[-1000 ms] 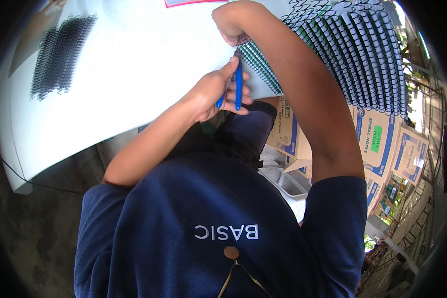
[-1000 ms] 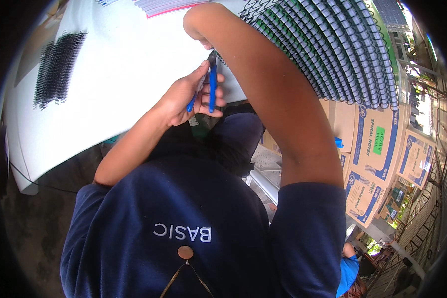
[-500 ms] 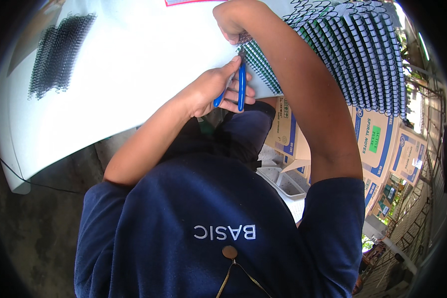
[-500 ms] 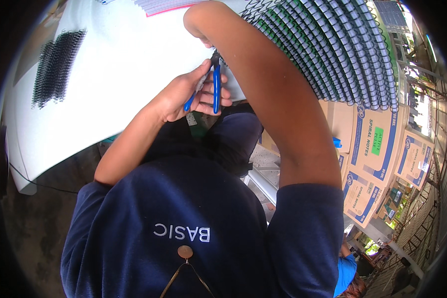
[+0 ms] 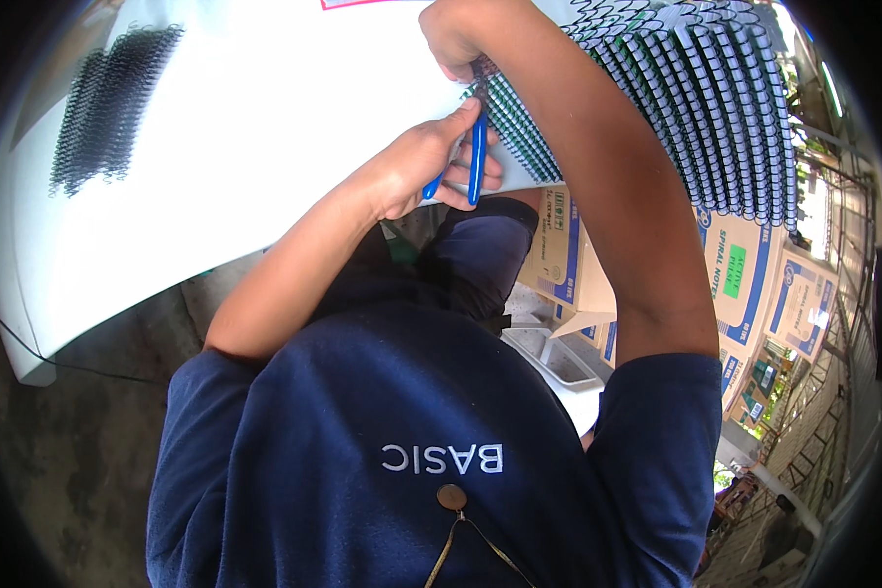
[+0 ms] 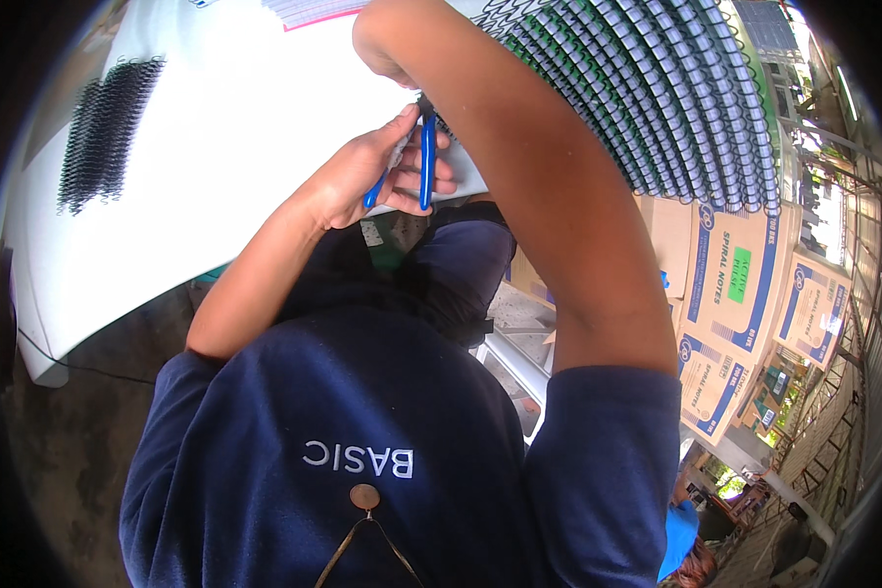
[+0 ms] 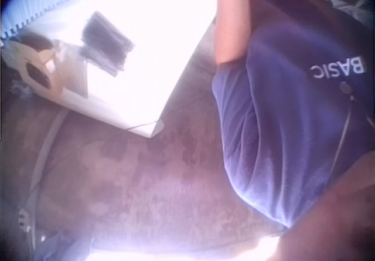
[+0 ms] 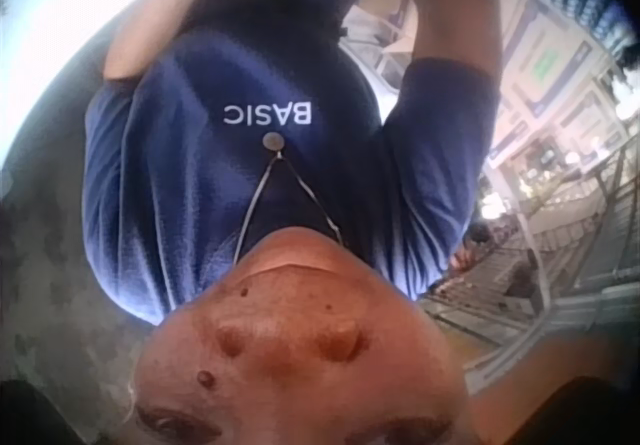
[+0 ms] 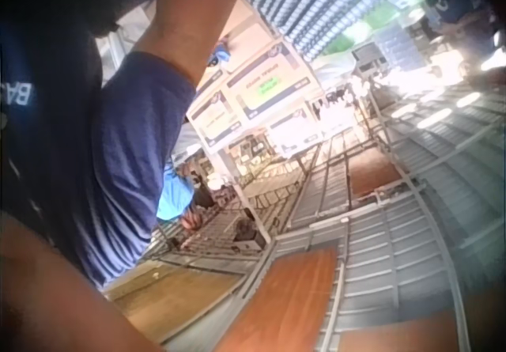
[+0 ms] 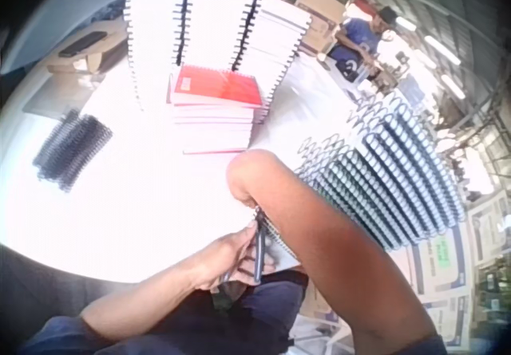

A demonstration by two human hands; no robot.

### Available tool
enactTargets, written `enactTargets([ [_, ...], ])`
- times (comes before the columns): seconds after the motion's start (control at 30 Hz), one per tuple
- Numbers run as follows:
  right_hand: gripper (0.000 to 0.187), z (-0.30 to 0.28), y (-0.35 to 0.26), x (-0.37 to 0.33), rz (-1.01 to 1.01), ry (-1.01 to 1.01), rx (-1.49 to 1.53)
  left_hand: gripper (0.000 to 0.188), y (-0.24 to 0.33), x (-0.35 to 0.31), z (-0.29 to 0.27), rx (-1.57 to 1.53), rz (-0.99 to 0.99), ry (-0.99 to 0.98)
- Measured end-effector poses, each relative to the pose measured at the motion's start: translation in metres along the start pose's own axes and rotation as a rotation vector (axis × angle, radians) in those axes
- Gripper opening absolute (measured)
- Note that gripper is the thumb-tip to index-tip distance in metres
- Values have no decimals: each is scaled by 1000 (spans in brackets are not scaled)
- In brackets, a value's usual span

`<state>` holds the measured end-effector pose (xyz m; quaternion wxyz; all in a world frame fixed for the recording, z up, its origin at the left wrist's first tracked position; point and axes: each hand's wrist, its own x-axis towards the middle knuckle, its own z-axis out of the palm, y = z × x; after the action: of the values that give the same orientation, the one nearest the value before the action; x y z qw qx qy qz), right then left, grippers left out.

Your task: The person uses blue-handled pliers to trim the ends of metal spirals on a stack of green notebooks and then moves a notebook aside.

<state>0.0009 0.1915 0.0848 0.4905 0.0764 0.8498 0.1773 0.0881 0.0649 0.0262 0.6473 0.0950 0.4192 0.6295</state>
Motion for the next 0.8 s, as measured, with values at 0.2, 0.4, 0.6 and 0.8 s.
enactTargets([
  [0.2, 18, 3, 13, -4, -17, 70, 1, 57, -1, -9, 4, 19, -4, -30],
  [0.4, 18, 1, 14, -11, -33, 168, 2, 56, 4, 0, 2, -31, 13, -46],
  [0.6, 14, -1, 17, -13, -17, 57, 61, 53, 4, -10, -2, 12, -8, -30],
  [0.8, 12, -12, 11, -24, 39, -71, 1, 53, 2, -8, -3, -161, -4, -135],
])
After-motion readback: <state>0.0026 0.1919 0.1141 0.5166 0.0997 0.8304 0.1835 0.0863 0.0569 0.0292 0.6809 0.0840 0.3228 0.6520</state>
